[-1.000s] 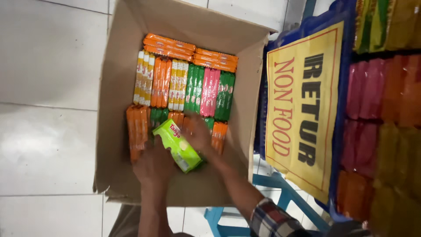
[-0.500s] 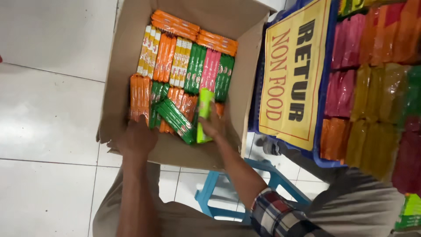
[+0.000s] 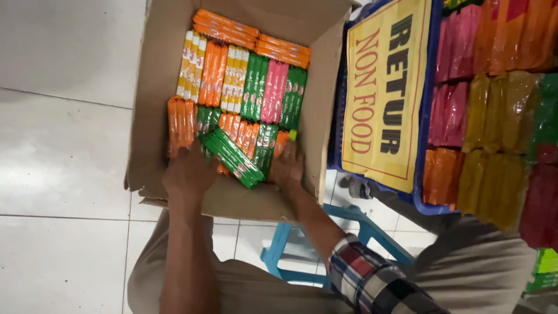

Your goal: The person sits on a low stool and packs small snack packets into a cardboard box. They pick up packets from a blue crate and place them into the box, arranging them by color and orientation.

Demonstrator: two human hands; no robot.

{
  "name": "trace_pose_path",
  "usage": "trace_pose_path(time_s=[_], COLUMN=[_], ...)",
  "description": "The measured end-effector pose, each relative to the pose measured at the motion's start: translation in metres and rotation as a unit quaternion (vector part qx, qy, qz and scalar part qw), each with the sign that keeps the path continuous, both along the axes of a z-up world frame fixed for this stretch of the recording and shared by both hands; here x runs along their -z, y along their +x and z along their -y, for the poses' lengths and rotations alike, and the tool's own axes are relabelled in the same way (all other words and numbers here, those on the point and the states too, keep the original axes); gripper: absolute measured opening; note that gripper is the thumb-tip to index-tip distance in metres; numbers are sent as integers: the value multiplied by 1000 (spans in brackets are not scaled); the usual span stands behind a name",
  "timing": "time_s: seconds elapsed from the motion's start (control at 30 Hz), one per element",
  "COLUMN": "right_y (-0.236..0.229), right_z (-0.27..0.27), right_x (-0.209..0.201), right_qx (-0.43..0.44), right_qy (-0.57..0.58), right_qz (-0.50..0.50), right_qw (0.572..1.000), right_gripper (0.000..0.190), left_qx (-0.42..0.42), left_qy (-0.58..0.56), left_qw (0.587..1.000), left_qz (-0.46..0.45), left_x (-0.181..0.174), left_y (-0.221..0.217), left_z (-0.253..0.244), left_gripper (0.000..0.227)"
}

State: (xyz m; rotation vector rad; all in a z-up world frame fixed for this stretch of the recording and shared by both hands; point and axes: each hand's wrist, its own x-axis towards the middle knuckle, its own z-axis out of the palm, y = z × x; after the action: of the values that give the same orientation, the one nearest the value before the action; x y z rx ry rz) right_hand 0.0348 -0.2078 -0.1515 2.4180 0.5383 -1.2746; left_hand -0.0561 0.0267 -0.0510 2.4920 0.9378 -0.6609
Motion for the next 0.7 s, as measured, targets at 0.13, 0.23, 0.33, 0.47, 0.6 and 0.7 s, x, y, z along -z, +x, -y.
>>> trace_pose_path(time_s=[0.13, 0.23, 0.33, 0.47, 0.6, 0.7], right_y=[7, 6, 2, -6, -22, -21], right_z=[16, 28, 21, 4, -50, -90], right_x=[1, 30, 46, 63, -15, -65], right_qx=[-149, -168, -156, -52, 36, 43], right_qy=[-83, -72, -78, 83, 275, 269], right_qz=[45, 65, 37, 71, 16, -81], right_qw=[984, 981, 984, 993, 961, 959], right_gripper=[52, 54, 59, 87, 95, 78], left_qx=[-5, 3, -3, -19, -34, -21], left_qy=[17, 40, 53, 37, 41, 33], left_qw=[1000, 999, 998, 999, 999, 999], left_qz=[15, 35, 27, 15, -7, 2], left_x=[8, 13, 12, 2, 10, 5], left_y=[-3, -9, -11, -14, -20, -20], left_z=[1, 1, -1, -1, -3, -3], left_gripper=[59, 61, 57, 56, 63, 64])
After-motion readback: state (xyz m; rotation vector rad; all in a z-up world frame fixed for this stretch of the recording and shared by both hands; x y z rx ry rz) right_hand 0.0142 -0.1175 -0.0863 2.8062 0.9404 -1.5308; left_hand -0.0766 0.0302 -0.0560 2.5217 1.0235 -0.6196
